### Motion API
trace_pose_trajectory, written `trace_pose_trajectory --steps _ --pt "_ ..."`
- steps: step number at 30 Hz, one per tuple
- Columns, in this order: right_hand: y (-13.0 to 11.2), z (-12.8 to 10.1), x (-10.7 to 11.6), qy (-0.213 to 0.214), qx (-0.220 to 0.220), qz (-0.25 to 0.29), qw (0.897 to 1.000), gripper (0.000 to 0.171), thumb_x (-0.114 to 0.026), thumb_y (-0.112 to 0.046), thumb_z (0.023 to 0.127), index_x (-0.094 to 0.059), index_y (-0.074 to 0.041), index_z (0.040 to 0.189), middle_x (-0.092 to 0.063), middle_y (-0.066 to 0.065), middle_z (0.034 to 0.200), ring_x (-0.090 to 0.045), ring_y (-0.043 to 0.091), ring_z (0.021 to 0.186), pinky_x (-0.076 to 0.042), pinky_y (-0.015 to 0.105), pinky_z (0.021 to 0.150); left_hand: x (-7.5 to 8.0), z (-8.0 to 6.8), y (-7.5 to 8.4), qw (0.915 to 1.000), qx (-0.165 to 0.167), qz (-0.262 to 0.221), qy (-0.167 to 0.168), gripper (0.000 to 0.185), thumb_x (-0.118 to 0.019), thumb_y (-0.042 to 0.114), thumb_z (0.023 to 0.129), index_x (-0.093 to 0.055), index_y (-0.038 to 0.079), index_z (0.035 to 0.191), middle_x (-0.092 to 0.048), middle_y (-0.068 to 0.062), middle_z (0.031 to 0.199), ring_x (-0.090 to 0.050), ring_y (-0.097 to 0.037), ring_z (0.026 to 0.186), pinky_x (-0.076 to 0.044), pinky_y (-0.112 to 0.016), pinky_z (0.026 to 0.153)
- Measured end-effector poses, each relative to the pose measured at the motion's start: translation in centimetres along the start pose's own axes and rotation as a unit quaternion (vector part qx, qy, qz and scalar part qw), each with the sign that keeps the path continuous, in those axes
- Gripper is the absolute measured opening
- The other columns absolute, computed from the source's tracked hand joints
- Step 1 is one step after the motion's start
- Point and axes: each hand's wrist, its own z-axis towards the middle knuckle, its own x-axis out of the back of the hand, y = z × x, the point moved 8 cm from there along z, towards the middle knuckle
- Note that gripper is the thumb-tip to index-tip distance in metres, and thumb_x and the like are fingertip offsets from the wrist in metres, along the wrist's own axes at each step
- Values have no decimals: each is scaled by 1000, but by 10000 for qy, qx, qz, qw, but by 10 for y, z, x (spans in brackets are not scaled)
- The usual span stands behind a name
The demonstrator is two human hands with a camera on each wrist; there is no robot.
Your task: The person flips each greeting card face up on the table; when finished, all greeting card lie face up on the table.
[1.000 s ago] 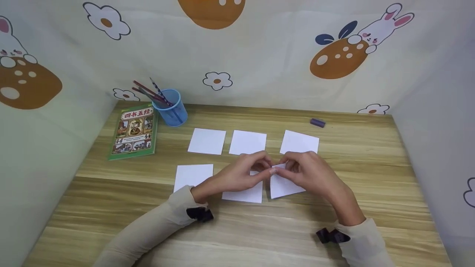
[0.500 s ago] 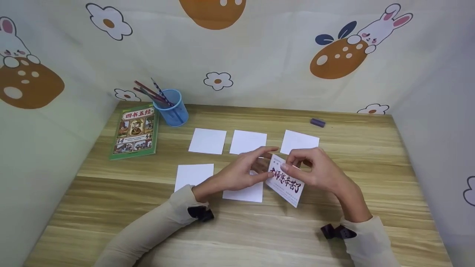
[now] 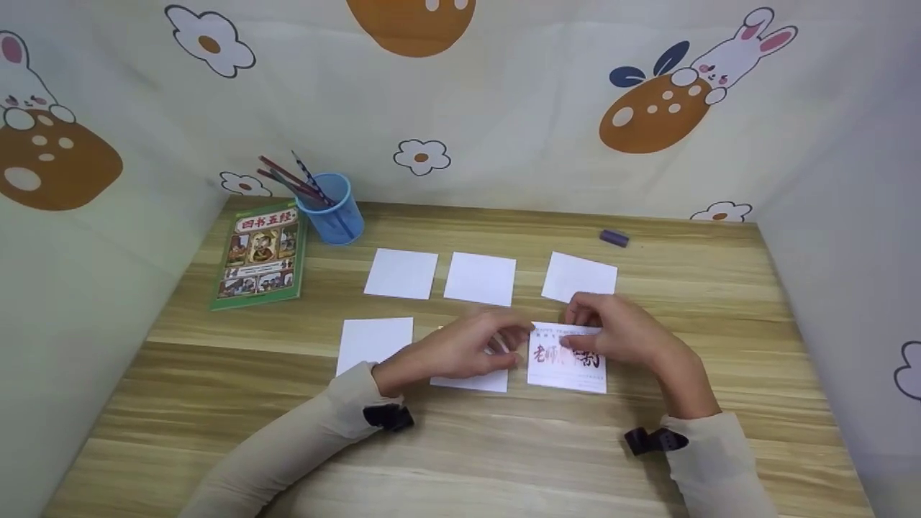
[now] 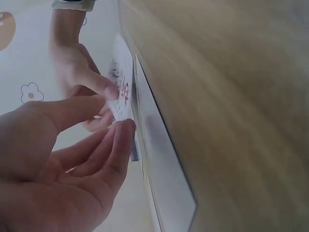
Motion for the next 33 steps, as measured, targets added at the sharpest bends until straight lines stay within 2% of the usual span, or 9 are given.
trace_pose_trajectory --steps 3,4,8,10,12,15,19,26,33 --pt "5 2 -2 61 -54 -278 9996 19 -90 -24 89 -73 -20 96 -65 -6 83 -59 10 78 -50 23 70 -5 -2 3 9987 -13 440 -237 52 -77 21 101 -63 5 148 -74 -5 125 -71 -7 104 -53 -10 85" --pt "7 2 -2 52 -85 -304 9995 19 -90 -24 89 -73 -20 95 -64 -6 83 -58 10 78 -49 23 70 -6 -3 3 9978 -25 574 -321 53 -76 24 101 -62 7 150 -72 -6 132 -70 -7 105 -53 -11 85" --pt "14 3 -2 70 -173 -169 9997 19 -90 -25 89 -73 -19 96 -63 -4 85 -57 11 80 -48 22 71 -13 -5 6 9922 -143 1066 -626 53 -72 31 104 -63 13 153 -58 -8 160 -65 -12 128 -53 -18 102" --pt "16 3 -2 80 -184 -63 9998 20 -90 -25 89 -73 -18 97 -63 -2 86 -56 12 81 -47 22 71 -15 -6 7 9904 -127 1133 -785 50 -71 33 105 -64 16 152 -49 -7 169 -57 -13 144 -48 -22 115" --pt "17 3 -1 96 -188 21 9998 21 -91 -25 89 -74 -17 99 -63 -1 86 -56 13 81 -47 23 71 -17 -6 9 9890 -162 1178 -884 48 -70 32 105 -66 17 150 -48 -7 170 -50 -16 153 -44 -26 123" --pt "18 3 1 111 -204 98 9997 22 -91 -25 89 -74 -17 100 -63 0 87 -55 14 81 -46 23 71 -17 -5 11 9863 -296 1321 -945 46 -69 32 105 -67 16 148 -48 -8 170 -46 -19 157 -38 -29 128" --pt "19 2 1 138 -207 153 9996 21 -91 -24 89 -74 -17 100 -62 0 87 -55 14 80 -46 23 71 -18 -5 13 9816 -459 1556 -1007 47 -68 33 106 -66 16 150 -47 -10 170 -43 -23 159 -36 -31 130" --pt "23 -2 -6 141 -298 282 9991 21 -91 -23 87 -75 -17 100 -64 2 87 -55 14 80 -47 23 70 -25 -11 12 9772 -430 1616 -1308 49 -66 39 107 -65 19 152 -42 -9 173 -40 -23 159 -38 -33 129" --pt "18 2 -1 239 -202 102 9995 20 -92 -23 87 -76 -18 98 -62 -2 84 -55 11 78 -46 21 68 -19 -9 12 9807 -578 1498 -1119 46 -67 36 106 -68 17 148 -47 -13 168 -42 -22 157 -37 -30 128"
